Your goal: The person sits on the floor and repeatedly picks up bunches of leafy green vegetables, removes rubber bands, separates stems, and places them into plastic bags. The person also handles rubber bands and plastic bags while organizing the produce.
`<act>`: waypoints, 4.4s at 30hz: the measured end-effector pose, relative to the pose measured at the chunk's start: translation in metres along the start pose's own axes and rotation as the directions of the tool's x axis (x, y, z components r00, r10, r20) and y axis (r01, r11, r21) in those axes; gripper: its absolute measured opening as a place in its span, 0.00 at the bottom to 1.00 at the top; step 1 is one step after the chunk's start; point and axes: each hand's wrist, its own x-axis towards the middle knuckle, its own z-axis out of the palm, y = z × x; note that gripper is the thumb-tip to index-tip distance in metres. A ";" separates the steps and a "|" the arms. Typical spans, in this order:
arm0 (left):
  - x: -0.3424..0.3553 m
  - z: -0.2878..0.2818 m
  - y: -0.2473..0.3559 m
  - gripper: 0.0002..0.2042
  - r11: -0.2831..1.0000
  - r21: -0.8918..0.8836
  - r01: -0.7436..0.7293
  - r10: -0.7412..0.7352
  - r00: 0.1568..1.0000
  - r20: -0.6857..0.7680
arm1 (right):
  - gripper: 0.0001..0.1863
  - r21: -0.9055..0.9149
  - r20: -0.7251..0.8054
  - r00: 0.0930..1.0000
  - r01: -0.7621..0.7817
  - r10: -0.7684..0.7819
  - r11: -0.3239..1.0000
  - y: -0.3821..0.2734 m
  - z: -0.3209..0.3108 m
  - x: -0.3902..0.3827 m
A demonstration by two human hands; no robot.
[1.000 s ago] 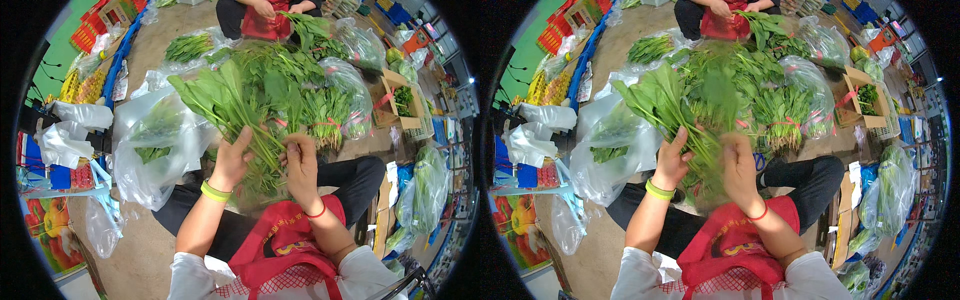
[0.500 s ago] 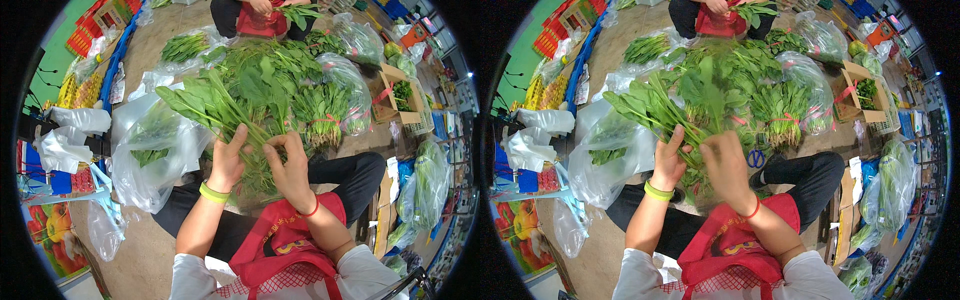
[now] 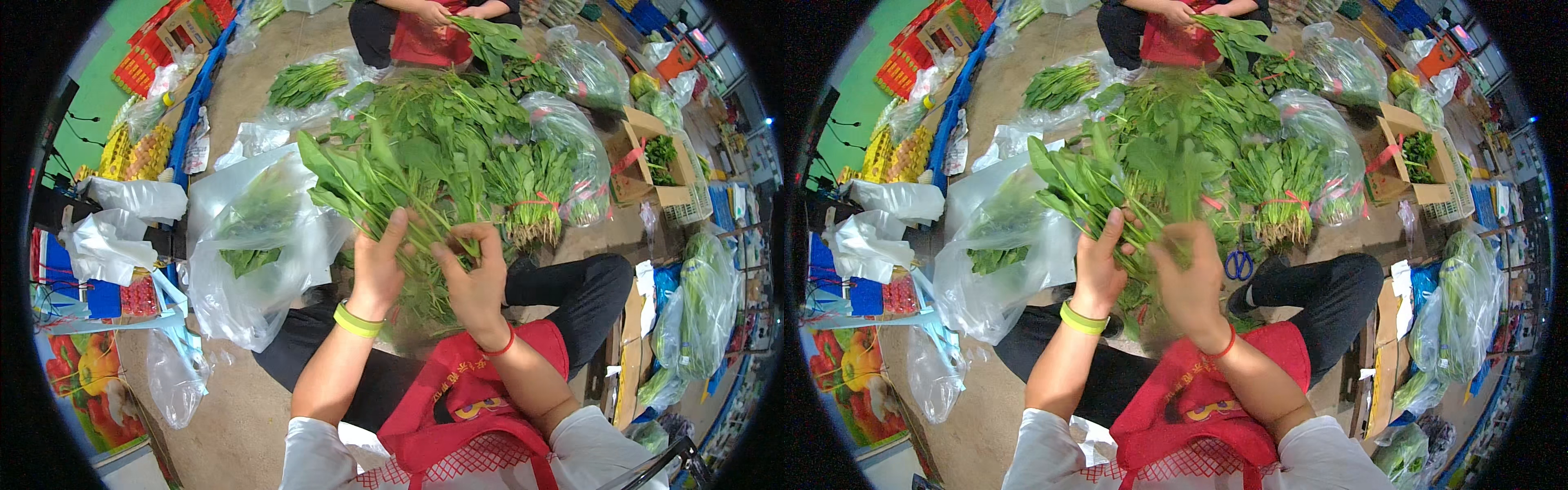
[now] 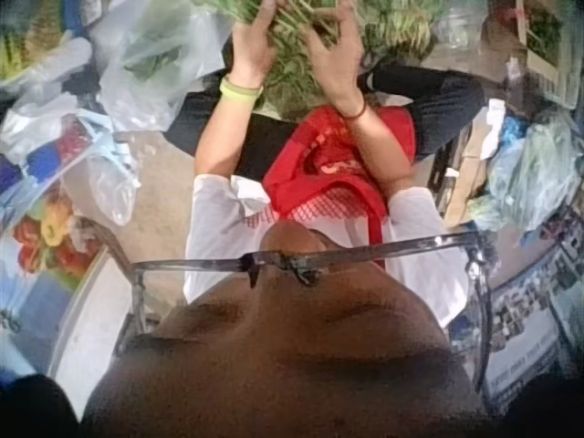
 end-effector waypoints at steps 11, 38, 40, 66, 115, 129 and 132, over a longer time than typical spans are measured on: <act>0.015 -0.020 -0.009 0.08 0.957 -0.287 -0.030 -0.011 0.990 -0.140 | 0.15 0.192 -0.364 0.931 0.118 -0.041 0.974 -0.008 -0.018 0.009; 0.004 -0.008 -0.005 0.29 0.996 -0.090 -0.022 0.054 0.922 0.382 | 0.24 -0.202 0.311 0.827 0.540 -0.469 0.817 -0.005 -0.035 -0.007; 0.000 -0.006 -0.001 0.25 0.991 -0.129 -0.032 0.071 0.948 0.311 | 0.24 -0.245 0.374 0.812 0.552 -0.448 0.797 -0.012 -0.035 -0.014; -0.073 -0.050 0.057 0.35 0.594 0.804 -0.016 0.213 0.967 -0.138 | 0.26 0.356 0.881 0.447 -0.841 0.154 0.408 0.021 -0.030 0.007; -0.168 0.057 0.114 0.15 0.908 -0.190 -0.373 0.331 0.917 -0.222 | 0.19 0.410 0.911 0.324 -0.635 -0.256 0.655 -0.079 -0.036 -0.048; -0.145 0.126 0.051 0.15 0.853 0.319 -0.413 0.486 0.851 -0.198 | 0.30 -0.283 0.399 0.910 0.243 -0.116 0.928 0.041 -0.110 -0.040; -0.145 0.128 0.045 0.19 0.865 0.261 -0.428 0.466 0.879 -0.104 | 0.25 -0.134 0.350 0.907 0.295 -0.233 0.946 0.020 -0.117 -0.024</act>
